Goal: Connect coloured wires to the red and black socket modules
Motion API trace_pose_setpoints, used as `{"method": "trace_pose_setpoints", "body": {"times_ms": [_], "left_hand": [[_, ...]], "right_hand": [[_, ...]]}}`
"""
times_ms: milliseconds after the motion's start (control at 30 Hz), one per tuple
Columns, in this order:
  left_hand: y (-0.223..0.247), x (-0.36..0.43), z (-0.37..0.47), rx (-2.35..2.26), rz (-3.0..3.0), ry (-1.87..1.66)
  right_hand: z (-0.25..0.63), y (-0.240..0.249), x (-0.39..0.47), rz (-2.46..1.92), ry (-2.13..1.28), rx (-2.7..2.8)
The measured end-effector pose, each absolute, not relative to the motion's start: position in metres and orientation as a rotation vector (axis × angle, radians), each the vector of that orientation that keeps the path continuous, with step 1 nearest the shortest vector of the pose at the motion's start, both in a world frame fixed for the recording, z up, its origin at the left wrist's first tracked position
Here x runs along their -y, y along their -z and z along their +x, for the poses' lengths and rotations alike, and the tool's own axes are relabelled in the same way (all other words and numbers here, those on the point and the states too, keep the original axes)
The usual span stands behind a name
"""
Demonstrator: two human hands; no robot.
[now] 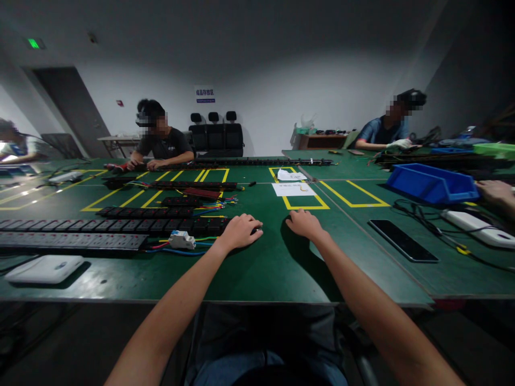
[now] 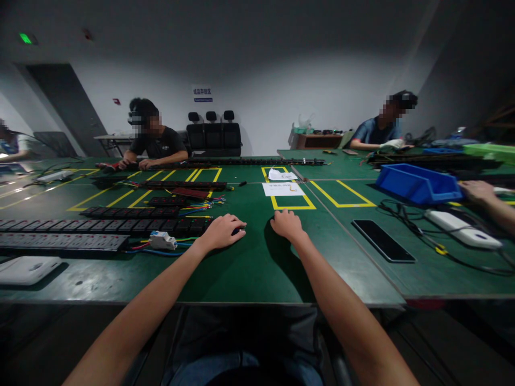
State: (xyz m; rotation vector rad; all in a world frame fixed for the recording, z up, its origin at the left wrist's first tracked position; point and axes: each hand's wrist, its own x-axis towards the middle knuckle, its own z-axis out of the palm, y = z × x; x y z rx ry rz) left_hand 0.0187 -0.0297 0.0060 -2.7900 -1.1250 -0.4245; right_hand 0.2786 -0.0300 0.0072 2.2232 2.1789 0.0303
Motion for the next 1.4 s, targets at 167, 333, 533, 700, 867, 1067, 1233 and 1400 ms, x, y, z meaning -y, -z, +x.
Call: {"method": "trace_pose_setpoints", "body": {"times_ms": [167,333,533,700,867,1067,1233,1400], "left_hand": [[-0.006,0.0304,0.0178,1.115,-2.787,0.425],[-0.0064,0.0306,0.0181,1.1,-2.779,0.426],[-0.006,0.0313,0.018,1.102,-2.764,0.418],[-0.0051,0.0312,0.0175,1.095,-2.762,0.424],[-0.0042,0.0303,0.0179,1.09,-2.758,0.42],[-0.0031,0.0299,0.0177,1.072,-2.739,0.389],[-0.003,0.0306,0.0185,1.078,-2.729,0.384],[-0.002,0.0305,0.0192,1.077,-2.722,0.393]], "right_hand": [[0.2782,-0.0082,0.0307,2.213,-0.034,-2.185],[0.278,-0.0083,0.0309,2.219,-0.042,-2.187],[0.2778,-0.0076,0.0305,2.225,-0.034,-2.174],[0.2784,-0.0077,0.0301,2.212,-0.039,-2.18],[0.2784,-0.0072,0.0301,2.21,-0.059,-2.181],[0.2778,-0.0073,0.0302,2.208,-0.063,-2.177],[0.2774,-0.0089,0.0313,2.207,-0.052,-2.181],[0.2769,-0.0098,0.0317,2.206,-0.039,-2.171]]}}
